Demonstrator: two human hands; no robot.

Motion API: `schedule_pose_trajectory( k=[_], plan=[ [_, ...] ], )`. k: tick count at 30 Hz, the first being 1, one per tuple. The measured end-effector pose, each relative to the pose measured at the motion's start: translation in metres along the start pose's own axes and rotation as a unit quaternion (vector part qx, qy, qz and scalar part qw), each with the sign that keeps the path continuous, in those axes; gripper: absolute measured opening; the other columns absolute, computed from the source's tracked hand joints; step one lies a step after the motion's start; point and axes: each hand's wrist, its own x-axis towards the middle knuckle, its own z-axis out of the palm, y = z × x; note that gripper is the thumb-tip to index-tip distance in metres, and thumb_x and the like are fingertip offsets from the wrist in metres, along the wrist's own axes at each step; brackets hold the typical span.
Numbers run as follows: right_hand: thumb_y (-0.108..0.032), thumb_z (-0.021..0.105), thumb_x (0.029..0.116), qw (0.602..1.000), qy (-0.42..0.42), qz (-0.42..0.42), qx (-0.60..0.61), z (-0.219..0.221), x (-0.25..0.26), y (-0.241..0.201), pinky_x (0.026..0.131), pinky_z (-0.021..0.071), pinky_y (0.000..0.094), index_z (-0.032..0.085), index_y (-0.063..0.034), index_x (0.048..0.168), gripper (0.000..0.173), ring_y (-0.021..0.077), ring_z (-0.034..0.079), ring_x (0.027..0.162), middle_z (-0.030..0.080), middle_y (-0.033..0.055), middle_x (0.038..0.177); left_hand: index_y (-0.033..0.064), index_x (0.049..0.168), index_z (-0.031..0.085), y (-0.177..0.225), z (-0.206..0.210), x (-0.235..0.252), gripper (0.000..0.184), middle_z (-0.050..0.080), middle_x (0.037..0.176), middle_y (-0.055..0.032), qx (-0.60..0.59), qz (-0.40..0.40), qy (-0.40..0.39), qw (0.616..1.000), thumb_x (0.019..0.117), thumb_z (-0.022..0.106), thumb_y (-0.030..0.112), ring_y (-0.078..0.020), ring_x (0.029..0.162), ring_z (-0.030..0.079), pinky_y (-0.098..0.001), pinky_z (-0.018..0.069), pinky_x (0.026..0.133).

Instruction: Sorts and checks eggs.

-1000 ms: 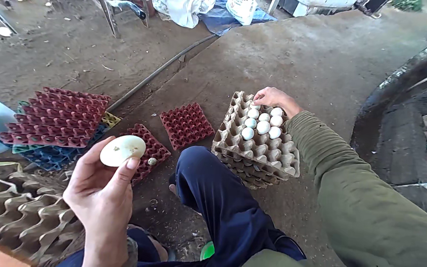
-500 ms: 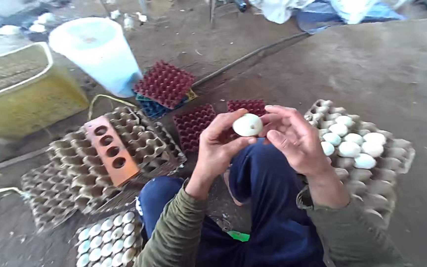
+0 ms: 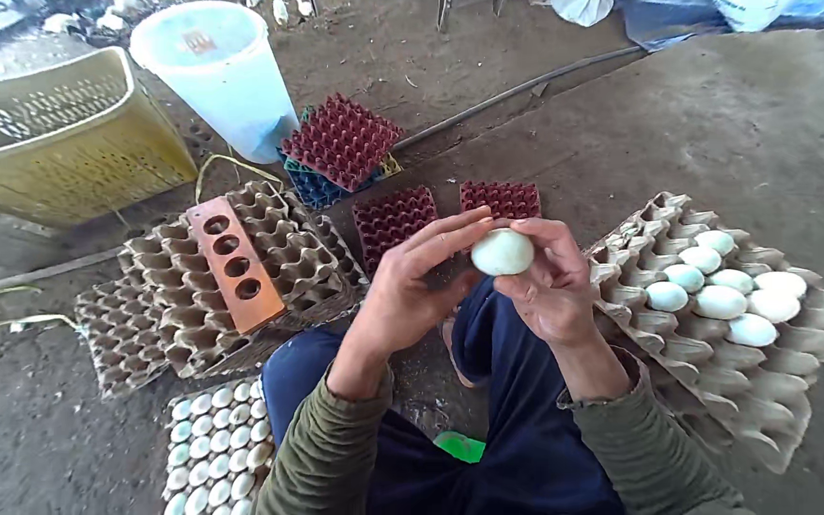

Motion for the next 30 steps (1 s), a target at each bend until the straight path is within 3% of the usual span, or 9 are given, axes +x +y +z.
schedule_pose_trajectory(
  k=[5,7,9,12,15,20,24,27,30],
  plan=[
    [-0.03,0.064,0.1013,0.989,0.016,0.109,-0.101,-0.018,-0.001,0.01,0.086,0.0636,0.0354,0.055,-0.0182,0.139,0.041,0.016,0.072,0.099,0.07,-0.0015,0.119,-0.0063,0.114,0.069,0.004,-0.081,-0.026,0.027,0.071,0.117,-0.0125,0.192,-0.025,0.218,0.957,0.097,0.047,-0.005,-0.0131,0.107,0.067,-0.032,0.056,0.096],
    [-0.026,0.064,0.1021,0.986,0.018,0.127,-0.109,-0.021,0.004,0.013,0.082,0.0633,0.0295,0.053,-0.0151,0.139,0.039,0.0126,0.072,0.094,0.07,-0.0041,0.116,-0.0027,0.112,0.068,0.005,-0.125,-0.056,0.028,0.071,0.106,-0.0079,0.229,-0.146,0.365,0.891,0.0995,0.043,0.001,-0.0107,0.098,0.068,-0.0323,0.0573,0.09],
    [-0.019,0.066,0.0999,0.987,0.023,0.123,-0.104,-0.022,0.007,0.016,0.081,0.0624,0.0255,0.054,-0.0139,0.137,0.039,0.0105,0.072,0.094,0.07,-0.0055,0.115,0.0015,0.125,0.063,-0.004,-0.164,-0.098,0.031,0.068,0.11,-0.0117,0.268,-0.32,0.435,0.798,0.103,0.044,0.012,-0.0174,0.099,0.067,-0.0391,0.0557,0.089],
    [-0.01,0.063,0.0971,0.986,0.041,0.14,-0.074,-0.02,0.012,0.02,0.085,0.0623,0.0273,0.057,-0.0107,0.133,0.037,0.0125,0.071,0.097,0.07,-0.0027,0.115,-0.0014,0.14,0.051,-0.04,-0.2,-0.152,0.049,0.062,0.126,-0.0267,0.285,-0.513,0.372,0.719,0.1038,0.054,0.031,-0.0417,0.118,0.06,-0.0636,0.0466,0.1],
    [-0.009,0.053,0.098,0.985,0.049,0.161,-0.024,-0.013,0.015,0.023,0.087,0.0626,0.0309,0.057,-0.0087,0.132,0.034,0.0154,0.072,0.099,0.07,-0.0001,0.115,-0.0008,0.144,0.048,-0.074,-0.208,-0.165,0.065,0.062,0.128,-0.0291,0.294,-0.599,0.286,0.688,0.1,0.061,0.046,-0.0463,0.123,0.058,-0.0668,0.0434,0.103],
    [-0.005,0.05,0.0979,0.982,0.051,0.18,-0.027,0.002,0.017,0.025,0.088,0.0631,0.0333,0.054,-0.003,0.133,0.036,0.0166,0.072,0.099,0.068,0.0026,0.115,-0.0011,0.135,0.058,-0.112,-0.22,-0.155,0.07,0.063,0.126,-0.0285,0.268,-0.645,0.264,0.665,0.0833,0.084,0.038,-0.0449,0.12,0.06,-0.0652,0.0461,0.102],
    [-0.007,0.057,0.0958,0.98,0.043,0.19,-0.044,0.01,0.02,0.028,0.086,0.0638,0.0331,0.049,0.0009,0.137,0.043,0.0181,0.072,0.098,0.065,0.0065,0.116,-0.0019,0.126,0.063,-0.097,-0.232,-0.137,0.047,0.067,0.117,-0.0273,0.214,-0.628,0.309,0.681,0.0851,0.077,0.016,-0.0411,0.108,0.066,-0.0621,0.0514,0.094],
    [-0.008,0.063,0.0924,0.981,0.024,0.181,-0.063,0.022,0.022,0.033,0.084,0.0643,0.0321,0.049,0.0019,0.133,0.044,0.0172,0.072,0.096,0.065,0.0073,0.114,0.0069,0.141,0.043,-0.059,-0.223,-0.121,0.055,0.063,0.113,-0.0213,0.06,-0.547,0.377,0.745,0.0897,0.062,0.007,-0.0314,0.092,0.066,-0.0499,0.0568,0.076],
    [-0.01,0.067,0.0916,0.987,-0.031,0.13,-0.087,0.049,0.032,0.031,0.087,0.0635,0.0331,0.052,0.0046,0.131,0.045,0.0166,0.072,0.1,0.066,0.0092,0.118,0.0158,0.146,0.028,-0.018,-0.197,-0.11,0.072,0.063,0.132,-0.0149,-0.038,-0.396,0.372,0.838,0.0827,0.056,-0.003,-0.0317,0.098,0.071,-0.0493,0.0618,0.074]
  ],
)
